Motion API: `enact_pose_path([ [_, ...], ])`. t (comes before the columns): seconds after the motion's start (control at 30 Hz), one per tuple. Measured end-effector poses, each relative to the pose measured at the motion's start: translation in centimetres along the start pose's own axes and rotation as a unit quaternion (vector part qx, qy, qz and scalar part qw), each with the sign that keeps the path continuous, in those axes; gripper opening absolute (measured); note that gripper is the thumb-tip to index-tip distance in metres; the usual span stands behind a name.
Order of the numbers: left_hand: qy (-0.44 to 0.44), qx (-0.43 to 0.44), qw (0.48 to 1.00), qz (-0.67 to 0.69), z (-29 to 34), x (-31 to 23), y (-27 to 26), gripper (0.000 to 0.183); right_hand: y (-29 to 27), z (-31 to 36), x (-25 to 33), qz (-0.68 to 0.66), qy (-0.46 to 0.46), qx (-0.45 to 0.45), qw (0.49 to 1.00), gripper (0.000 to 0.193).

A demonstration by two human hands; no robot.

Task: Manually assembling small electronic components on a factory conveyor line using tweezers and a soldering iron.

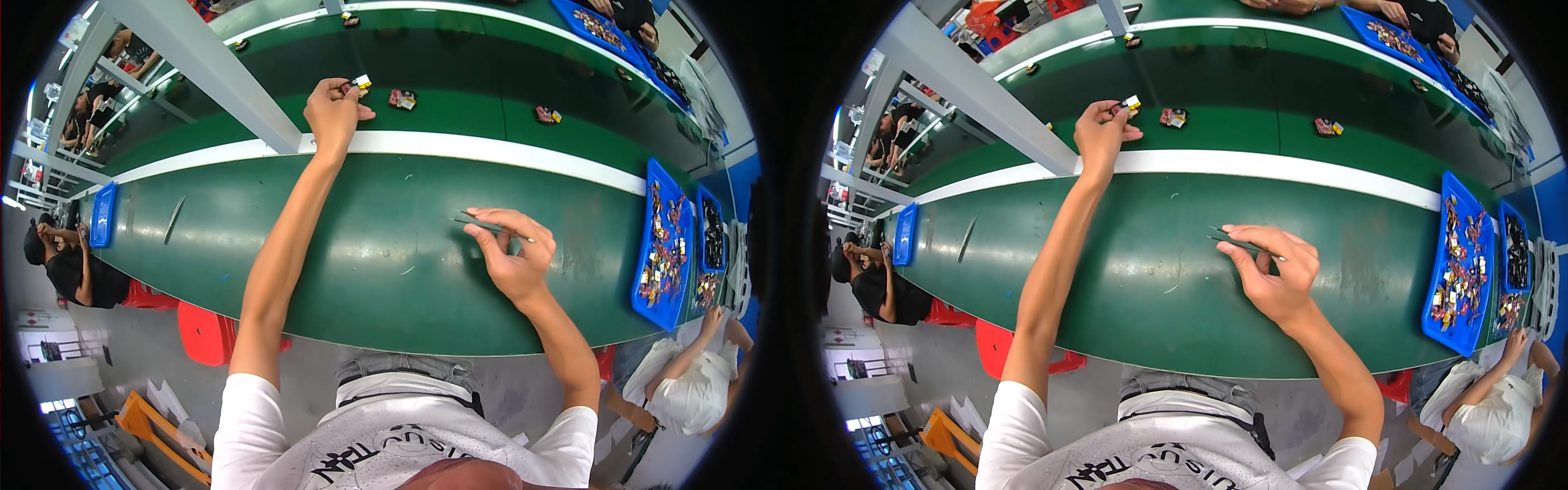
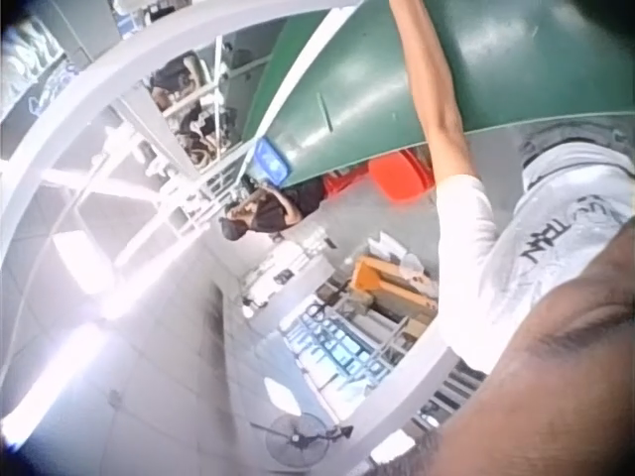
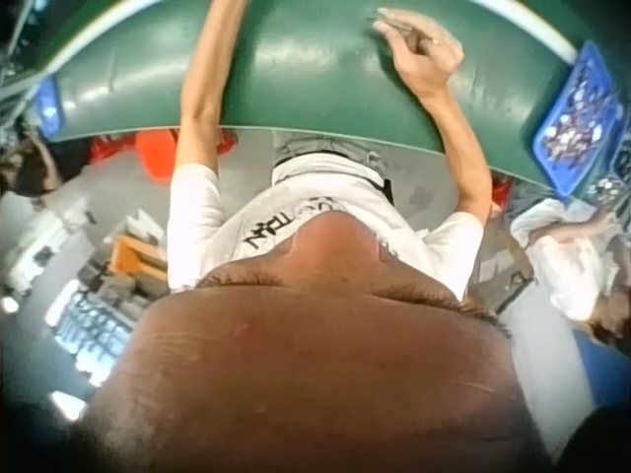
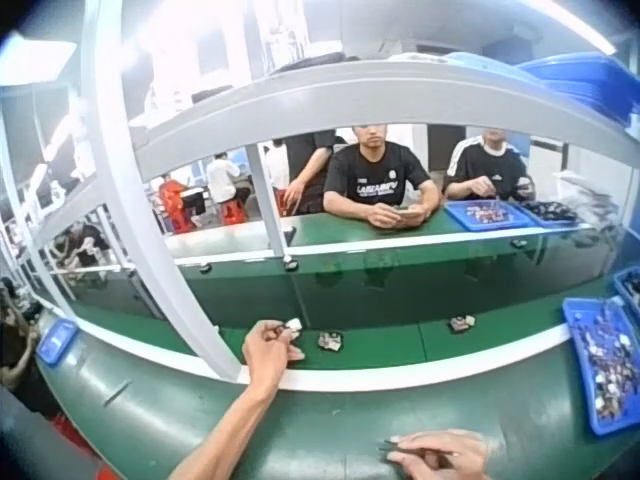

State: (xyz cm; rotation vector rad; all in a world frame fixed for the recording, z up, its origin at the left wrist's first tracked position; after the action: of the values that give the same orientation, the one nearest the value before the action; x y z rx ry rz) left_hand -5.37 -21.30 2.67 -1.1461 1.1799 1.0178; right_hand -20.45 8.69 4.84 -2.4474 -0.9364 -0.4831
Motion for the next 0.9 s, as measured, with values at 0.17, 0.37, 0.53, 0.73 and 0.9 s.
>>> enact_pose_path([
  [0.17,0.137,-0.203,0.893,-0.378,-4.5,1.2,-1.5,0.031,0.9,-0.2,0.1,-0.013,-0.012,0.001,1.000,0.021],
  [0.37,0.176,-0.080,0.930,-0.311,-2.0,-0.9,3.6,0.023,0.1,0.5,-0.4,0.006,0.006,0.011,1.000,0.021],
  [0.53,0.039,0.037,0.943,-0.327,-5.7,2.2,4.2,0.012,1.0,0.2,0.0,-0.006,0.008,0.020,1.000,0.021],
  [0.73,0.002,0.047,0.956,-0.288,-5.4,2.4,3.3,0.016,1.0,0.5,-0.1,0.001,0.015,0.029,0.999,0.021],
  [0.9,0.010,0.084,0.975,-0.205,-3.0,0.5,2.9,0.011,1.2,0.2,0.1,-0.004,0.015,0.034,0.999,0.021],
])
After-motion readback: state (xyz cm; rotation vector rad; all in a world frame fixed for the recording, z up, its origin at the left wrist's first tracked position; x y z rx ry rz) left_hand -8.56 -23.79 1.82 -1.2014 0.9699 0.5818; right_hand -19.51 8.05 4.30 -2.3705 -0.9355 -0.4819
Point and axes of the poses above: each hand's wrist, its own z-axis away from the middle knuckle, its own y-axis out of the palm, x = y × z, the point moved 6 cm from there along -z, towards the middle knuckle, and after that the axes turned 12 degrees about -y, right-handed, at the moved point
